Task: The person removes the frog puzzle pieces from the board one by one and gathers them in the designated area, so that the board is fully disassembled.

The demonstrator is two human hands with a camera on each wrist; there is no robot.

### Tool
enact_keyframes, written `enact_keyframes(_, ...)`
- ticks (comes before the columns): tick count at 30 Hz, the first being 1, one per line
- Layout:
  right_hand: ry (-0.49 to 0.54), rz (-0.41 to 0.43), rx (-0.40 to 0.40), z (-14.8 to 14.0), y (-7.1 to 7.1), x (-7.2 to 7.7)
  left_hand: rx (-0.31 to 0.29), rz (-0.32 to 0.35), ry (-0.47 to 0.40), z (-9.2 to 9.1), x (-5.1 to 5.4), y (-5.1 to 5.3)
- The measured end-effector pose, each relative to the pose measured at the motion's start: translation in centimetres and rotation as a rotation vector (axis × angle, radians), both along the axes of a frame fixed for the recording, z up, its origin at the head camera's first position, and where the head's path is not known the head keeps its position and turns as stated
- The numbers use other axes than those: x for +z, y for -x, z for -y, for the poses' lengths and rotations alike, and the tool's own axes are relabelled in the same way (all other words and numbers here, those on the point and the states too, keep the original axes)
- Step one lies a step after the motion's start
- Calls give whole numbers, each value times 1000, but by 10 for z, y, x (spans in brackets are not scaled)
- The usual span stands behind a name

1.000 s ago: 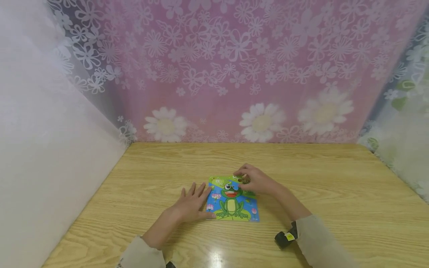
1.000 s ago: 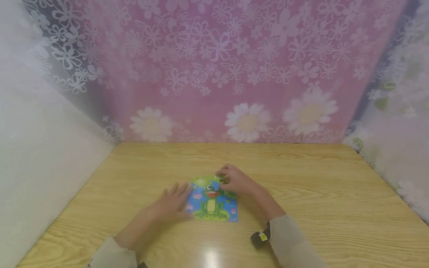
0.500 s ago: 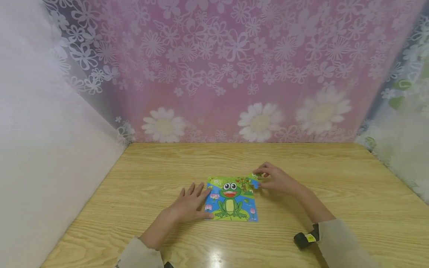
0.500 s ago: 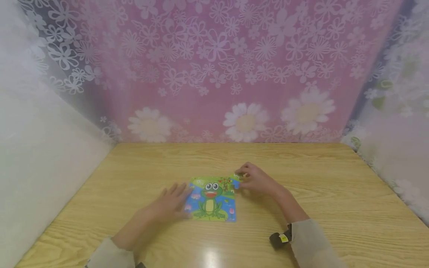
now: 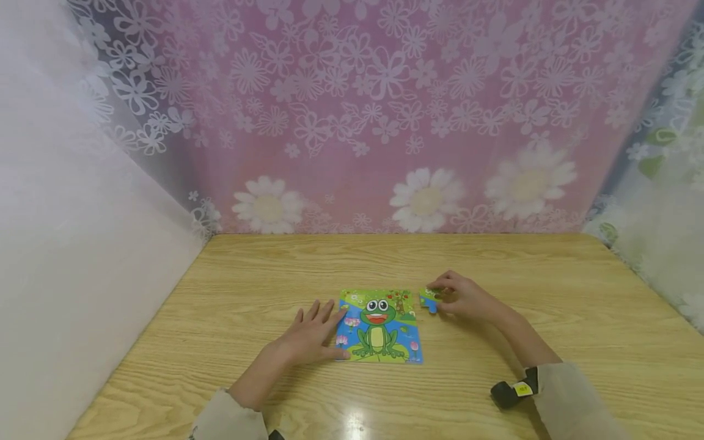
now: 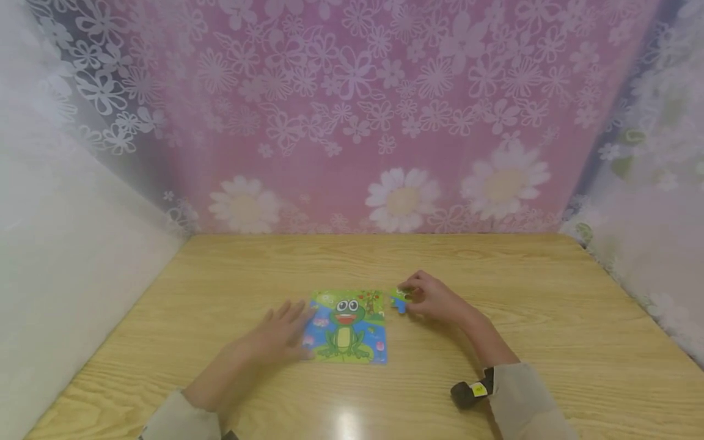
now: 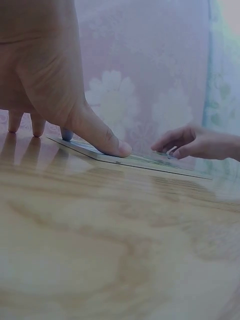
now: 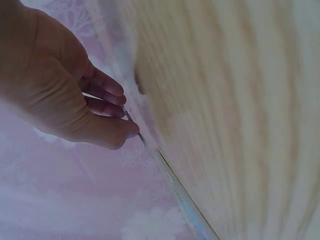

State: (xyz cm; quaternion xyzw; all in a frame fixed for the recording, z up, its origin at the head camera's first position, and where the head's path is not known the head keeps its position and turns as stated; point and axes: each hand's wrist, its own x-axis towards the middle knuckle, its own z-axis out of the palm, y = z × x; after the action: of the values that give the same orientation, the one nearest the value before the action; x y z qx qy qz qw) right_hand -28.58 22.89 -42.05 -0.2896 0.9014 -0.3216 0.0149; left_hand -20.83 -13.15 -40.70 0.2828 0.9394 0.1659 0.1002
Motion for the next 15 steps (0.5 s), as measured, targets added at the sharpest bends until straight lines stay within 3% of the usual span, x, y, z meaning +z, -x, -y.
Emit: enact_keyframes(15,50,57,46,-6,1,-8,-5,2,-5,0,1,-1)
